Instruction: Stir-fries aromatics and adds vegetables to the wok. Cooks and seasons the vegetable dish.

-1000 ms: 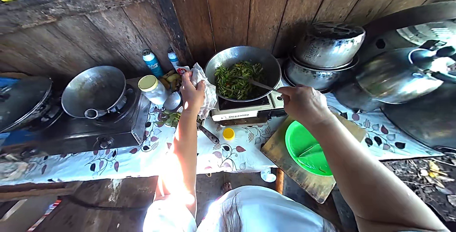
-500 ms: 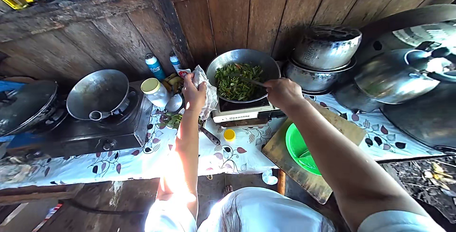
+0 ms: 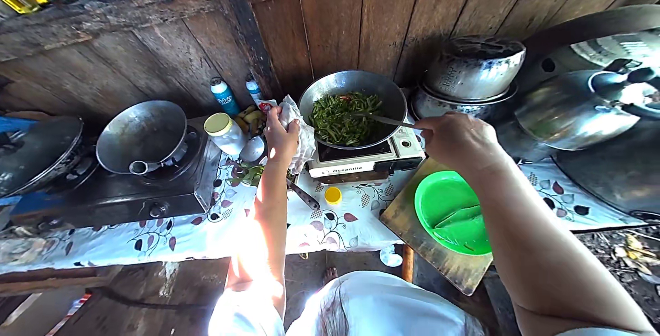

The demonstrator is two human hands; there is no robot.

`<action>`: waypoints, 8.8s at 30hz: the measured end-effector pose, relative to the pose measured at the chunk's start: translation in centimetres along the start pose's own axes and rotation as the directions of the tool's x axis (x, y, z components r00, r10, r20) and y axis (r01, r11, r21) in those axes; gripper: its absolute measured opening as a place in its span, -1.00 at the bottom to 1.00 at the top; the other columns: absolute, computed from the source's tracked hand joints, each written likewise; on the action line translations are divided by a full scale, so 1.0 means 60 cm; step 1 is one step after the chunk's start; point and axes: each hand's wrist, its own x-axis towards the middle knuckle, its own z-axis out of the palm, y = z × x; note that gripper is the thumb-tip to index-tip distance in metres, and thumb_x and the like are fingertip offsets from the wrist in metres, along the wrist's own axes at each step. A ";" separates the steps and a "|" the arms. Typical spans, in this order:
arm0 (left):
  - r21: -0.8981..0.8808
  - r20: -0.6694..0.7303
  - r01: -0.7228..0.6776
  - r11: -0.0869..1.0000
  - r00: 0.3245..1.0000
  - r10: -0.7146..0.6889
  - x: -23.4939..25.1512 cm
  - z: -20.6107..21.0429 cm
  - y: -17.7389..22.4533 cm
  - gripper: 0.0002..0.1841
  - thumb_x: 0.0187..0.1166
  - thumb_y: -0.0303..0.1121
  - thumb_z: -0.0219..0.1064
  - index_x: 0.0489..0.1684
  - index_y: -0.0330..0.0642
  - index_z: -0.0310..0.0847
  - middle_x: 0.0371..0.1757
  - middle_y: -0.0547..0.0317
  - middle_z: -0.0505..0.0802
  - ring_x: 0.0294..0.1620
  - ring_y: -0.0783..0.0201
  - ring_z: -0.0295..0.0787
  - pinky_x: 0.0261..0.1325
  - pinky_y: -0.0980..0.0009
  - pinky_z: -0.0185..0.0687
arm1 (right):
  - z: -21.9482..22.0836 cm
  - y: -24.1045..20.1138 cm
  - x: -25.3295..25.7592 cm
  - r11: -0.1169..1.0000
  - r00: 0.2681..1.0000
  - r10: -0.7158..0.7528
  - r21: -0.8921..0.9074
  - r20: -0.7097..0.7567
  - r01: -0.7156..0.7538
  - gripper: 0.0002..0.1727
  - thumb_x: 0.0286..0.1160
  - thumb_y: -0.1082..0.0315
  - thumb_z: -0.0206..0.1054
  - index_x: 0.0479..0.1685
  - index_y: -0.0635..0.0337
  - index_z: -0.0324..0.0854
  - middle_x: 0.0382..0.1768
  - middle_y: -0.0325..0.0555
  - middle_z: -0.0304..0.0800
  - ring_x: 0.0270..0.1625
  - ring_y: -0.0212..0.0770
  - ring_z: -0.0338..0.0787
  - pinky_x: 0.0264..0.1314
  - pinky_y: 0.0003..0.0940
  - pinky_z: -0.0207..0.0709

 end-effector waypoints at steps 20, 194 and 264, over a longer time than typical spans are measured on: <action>-0.026 -0.017 0.005 1.000 1.000 -0.005 -0.005 -0.001 0.004 -0.42 0.61 -0.42 0.38 0.62 -0.34 0.31 0.47 -0.33 0.64 0.48 -0.14 0.61 0.54 -0.07 0.47 | 0.100 0.064 0.014 0.929 0.985 0.047 0.370 -0.166 0.019 -0.64 0.81 0.36 0.12 0.42 0.19 0.66 0.02 0.44 0.81 0.06 0.50 0.80 0.09 0.55 0.53; 0.255 0.365 -0.587 0.768 0.794 0.486 0.036 -0.380 0.074 0.05 0.23 0.07 0.41 0.80 -0.33 0.10 0.65 -0.40 0.45 0.62 0.05 0.44 0.65 0.16 0.32 | 0.010 -0.208 0.145 0.802 0.862 -0.504 0.346 -0.043 0.486 -0.18 0.51 0.17 0.50 0.80 0.12 0.30 0.76 0.25 0.27 0.81 0.37 0.17 0.70 0.49 0.04; -0.124 0.514 -0.121 0.985 0.841 0.168 -0.081 -0.007 0.107 -0.03 0.43 0.14 0.48 0.84 -0.10 0.14 0.53 -0.27 0.59 0.43 -0.08 0.63 0.39 -0.08 0.58 | 0.227 -0.136 0.018 0.826 0.746 -0.293 -0.235 0.598 0.513 -0.79 0.58 0.62 0.16 -0.15 0.45 0.75 -0.01 0.26 0.82 0.15 0.28 0.79 0.08 0.26 0.60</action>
